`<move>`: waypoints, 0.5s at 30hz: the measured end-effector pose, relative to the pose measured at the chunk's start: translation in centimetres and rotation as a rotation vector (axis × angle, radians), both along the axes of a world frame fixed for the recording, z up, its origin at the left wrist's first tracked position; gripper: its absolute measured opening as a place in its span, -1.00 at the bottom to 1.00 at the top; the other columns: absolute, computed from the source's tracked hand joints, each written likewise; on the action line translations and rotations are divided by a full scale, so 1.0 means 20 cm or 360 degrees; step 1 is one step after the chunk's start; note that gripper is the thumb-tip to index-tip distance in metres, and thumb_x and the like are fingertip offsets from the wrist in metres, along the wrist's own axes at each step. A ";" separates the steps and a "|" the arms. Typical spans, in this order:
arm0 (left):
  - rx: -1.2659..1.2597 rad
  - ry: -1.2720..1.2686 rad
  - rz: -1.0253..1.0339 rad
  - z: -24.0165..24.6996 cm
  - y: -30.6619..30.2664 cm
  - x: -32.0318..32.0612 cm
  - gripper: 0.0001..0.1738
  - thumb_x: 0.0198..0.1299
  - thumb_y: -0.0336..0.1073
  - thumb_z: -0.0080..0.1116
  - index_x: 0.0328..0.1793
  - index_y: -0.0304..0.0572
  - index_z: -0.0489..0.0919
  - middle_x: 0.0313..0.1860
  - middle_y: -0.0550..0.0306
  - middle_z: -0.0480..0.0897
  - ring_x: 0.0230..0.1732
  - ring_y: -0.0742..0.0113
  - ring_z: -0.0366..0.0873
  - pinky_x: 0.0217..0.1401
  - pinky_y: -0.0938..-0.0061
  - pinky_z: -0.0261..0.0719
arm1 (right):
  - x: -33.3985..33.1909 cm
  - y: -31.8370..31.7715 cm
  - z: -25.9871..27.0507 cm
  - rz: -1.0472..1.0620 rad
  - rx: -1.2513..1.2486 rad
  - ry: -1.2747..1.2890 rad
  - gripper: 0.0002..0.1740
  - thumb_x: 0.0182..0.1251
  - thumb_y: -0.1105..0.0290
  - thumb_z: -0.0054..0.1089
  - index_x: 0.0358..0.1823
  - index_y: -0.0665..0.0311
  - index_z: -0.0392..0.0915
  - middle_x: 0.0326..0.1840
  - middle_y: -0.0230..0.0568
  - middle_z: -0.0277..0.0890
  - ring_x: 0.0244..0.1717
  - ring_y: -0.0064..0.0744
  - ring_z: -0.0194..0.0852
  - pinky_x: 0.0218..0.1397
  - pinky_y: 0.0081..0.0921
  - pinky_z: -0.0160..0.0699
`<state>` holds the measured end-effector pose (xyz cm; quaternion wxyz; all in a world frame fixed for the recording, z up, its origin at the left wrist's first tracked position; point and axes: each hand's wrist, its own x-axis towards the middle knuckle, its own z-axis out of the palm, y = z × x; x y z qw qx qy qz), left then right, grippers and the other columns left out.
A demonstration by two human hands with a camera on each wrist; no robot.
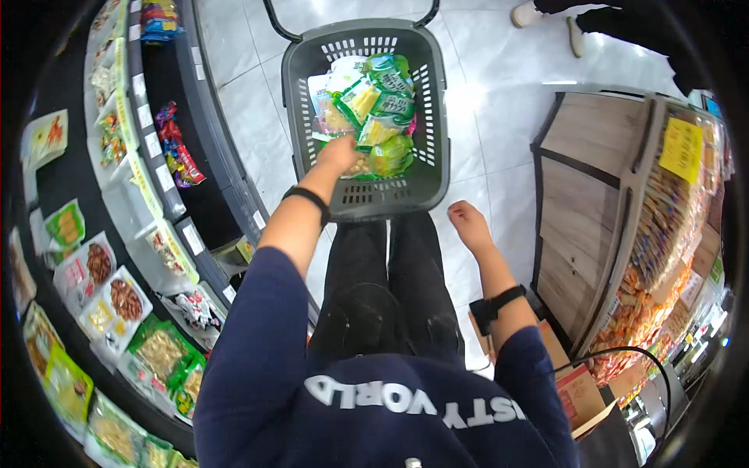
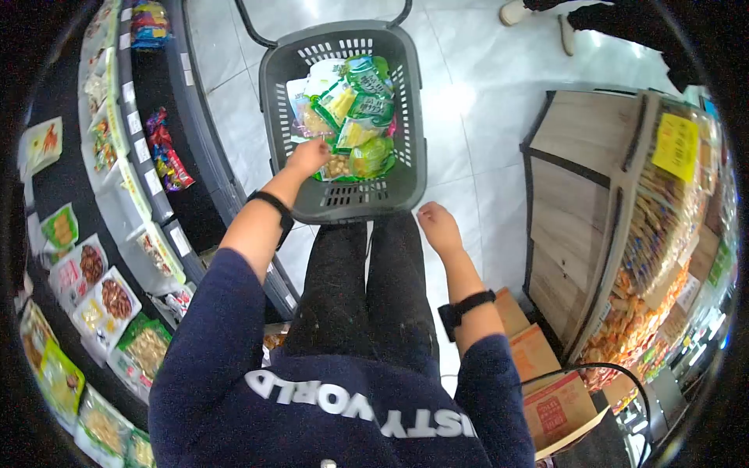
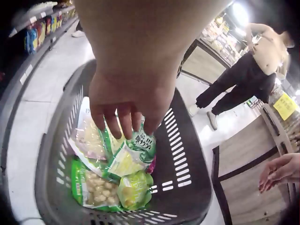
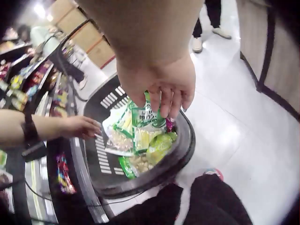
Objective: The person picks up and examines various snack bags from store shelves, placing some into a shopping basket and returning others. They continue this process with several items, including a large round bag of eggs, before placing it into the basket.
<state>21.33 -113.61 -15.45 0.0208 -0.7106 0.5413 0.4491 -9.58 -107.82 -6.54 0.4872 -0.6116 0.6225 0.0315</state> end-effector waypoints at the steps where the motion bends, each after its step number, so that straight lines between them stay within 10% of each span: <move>1: 0.0044 0.0009 -0.0008 -0.16 -0.08 -0.01 -0.62 -0.12 -0.18 0.14 -0.16 -0.20 0.46 -0.22 -0.03 0.55 -0.14 0.05 0.48 -0.12 0.30 0.42 | 0.06 -0.03 -0.05 -0.0295 0.0015 -0.0082 -0.80 0.08 0.37 -0.02 -0.31 0.33 0.43 -0.35 -0.09 0.48 -0.32 -0.25 0.45 -0.23 -0.45 0.39; 7: 0.0182 -0.0248 0.0319 -0.76 -0.26 -0.19 -0.35 -0.25 -0.03 0.27 -0.01 -0.13 0.36 -0.11 -0.09 0.48 -0.05 0.01 0.43 -0.05 0.27 0.41 | 0.28 0.10 -0.29 -0.0820 0.0421 -0.0378 -0.83 0.14 0.46 -0.01 -0.24 0.37 0.42 -0.32 -0.23 0.46 -0.29 -0.52 0.40 -0.16 -0.61 0.36; 11: 0.0444 -0.0311 0.0212 -0.88 -0.26 -0.23 -0.51 -0.20 -0.03 0.23 -0.14 -0.09 0.46 -0.07 0.01 0.47 -0.03 0.05 0.40 -0.05 0.27 0.39 | 0.31 0.20 -0.42 -0.0970 0.0461 -0.0292 -0.82 0.15 0.49 -0.03 -0.22 0.38 0.42 -0.33 -0.25 0.46 -0.30 -0.53 0.40 -0.16 -0.63 0.35; 15: -0.0839 -0.0594 -0.0022 -0.82 -0.42 -0.08 -0.79 -0.17 -0.15 0.19 -0.39 -0.02 0.60 0.03 0.24 0.38 0.05 0.15 0.22 0.04 0.26 0.21 | 0.31 0.18 -0.38 -0.1029 0.0605 -0.0242 -0.81 0.16 0.47 -0.05 -0.21 0.37 0.42 -0.31 -0.23 0.47 -0.26 -0.50 0.40 -0.14 -0.60 0.34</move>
